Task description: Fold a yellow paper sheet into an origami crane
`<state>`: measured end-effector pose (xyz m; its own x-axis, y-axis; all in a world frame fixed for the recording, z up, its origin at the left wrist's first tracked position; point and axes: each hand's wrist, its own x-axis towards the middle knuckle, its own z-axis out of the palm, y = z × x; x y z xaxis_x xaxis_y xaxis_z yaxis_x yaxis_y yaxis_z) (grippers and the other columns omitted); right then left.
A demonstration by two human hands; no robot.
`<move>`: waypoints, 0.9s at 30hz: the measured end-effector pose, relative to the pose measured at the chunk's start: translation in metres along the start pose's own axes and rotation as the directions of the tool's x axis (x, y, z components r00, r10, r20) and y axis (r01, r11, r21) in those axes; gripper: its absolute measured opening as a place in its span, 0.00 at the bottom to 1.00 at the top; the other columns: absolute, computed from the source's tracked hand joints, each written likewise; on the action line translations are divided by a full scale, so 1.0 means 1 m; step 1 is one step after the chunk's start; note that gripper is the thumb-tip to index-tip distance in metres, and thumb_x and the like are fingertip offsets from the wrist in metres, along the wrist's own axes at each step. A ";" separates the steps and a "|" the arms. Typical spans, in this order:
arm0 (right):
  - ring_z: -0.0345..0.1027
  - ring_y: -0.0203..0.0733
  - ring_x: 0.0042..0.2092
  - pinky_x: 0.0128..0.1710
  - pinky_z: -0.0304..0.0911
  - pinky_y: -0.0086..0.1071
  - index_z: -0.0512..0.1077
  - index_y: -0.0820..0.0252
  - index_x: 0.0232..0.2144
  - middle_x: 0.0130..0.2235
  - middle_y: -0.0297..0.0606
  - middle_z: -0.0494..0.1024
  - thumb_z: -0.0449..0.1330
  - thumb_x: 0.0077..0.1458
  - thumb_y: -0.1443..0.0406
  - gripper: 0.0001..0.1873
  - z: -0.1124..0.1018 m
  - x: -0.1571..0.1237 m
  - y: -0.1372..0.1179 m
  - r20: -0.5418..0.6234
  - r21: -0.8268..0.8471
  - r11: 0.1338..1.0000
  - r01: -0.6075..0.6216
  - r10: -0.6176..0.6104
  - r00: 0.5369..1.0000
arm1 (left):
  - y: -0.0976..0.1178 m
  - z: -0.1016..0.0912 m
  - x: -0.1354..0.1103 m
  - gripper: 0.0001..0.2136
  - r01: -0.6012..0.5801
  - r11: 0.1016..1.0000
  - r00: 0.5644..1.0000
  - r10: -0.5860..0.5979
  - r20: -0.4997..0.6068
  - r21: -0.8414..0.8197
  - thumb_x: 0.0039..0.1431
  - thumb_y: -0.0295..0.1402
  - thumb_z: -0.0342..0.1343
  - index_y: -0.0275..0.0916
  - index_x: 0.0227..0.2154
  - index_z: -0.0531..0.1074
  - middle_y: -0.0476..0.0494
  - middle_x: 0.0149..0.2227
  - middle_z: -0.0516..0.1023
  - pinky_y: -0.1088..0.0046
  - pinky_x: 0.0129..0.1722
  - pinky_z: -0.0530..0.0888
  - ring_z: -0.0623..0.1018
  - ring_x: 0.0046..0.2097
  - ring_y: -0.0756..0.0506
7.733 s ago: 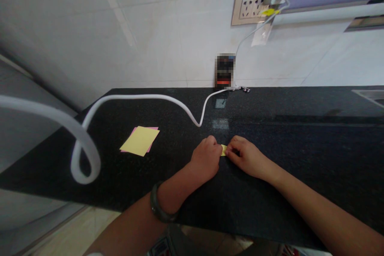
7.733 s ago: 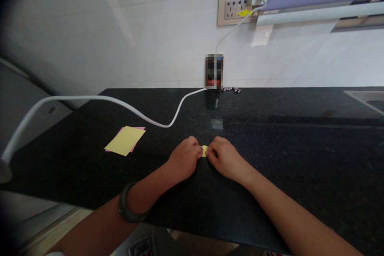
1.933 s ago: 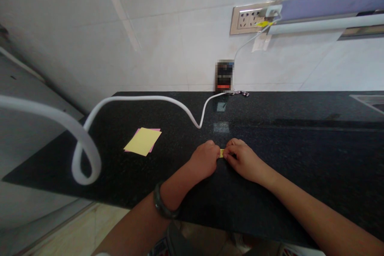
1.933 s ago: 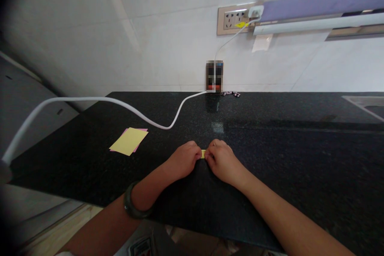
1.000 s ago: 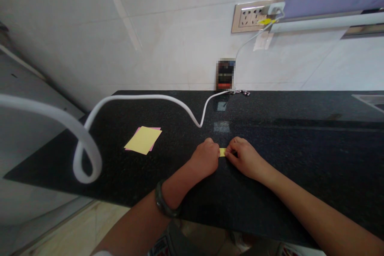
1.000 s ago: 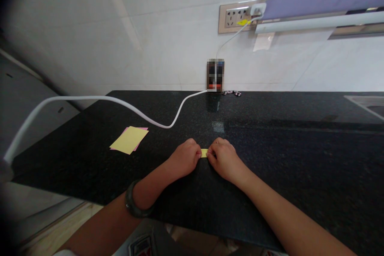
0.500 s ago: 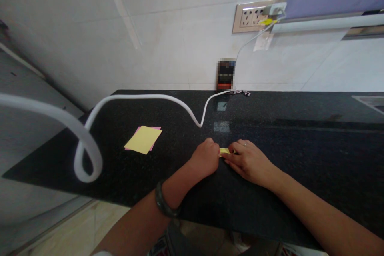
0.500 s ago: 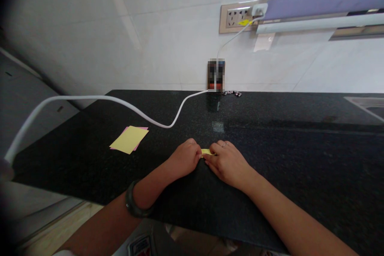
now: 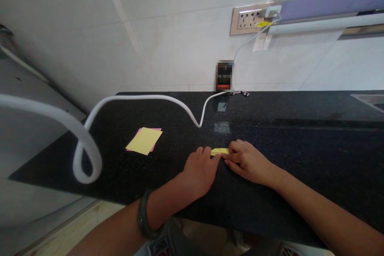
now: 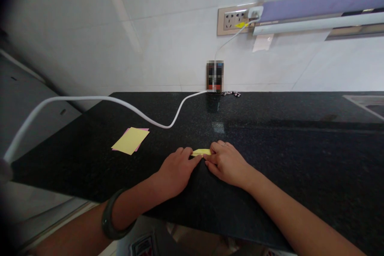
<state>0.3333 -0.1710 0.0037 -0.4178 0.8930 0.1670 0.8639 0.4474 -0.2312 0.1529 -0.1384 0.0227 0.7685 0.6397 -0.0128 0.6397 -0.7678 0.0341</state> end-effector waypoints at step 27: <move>0.57 0.40 0.33 0.33 0.48 0.33 0.73 0.55 0.34 0.28 0.39 0.65 0.49 0.53 0.61 0.13 0.001 0.001 -0.004 -0.002 -0.056 0.998 -0.001 0.001 1.000 | 0.002 0.013 -0.005 0.15 -0.009 0.995 0.993 0.021 -0.117 0.098 0.57 0.29 0.37 0.42 0.44 0.62 0.42 0.36 0.63 0.66 0.34 0.63 0.63 0.37 0.44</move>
<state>0.3291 -0.1719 0.0043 -0.4162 0.8936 0.1683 0.8788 0.4428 -0.1779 0.1502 -0.1436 0.0095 0.7748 0.6234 0.1052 0.6309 -0.7732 -0.0640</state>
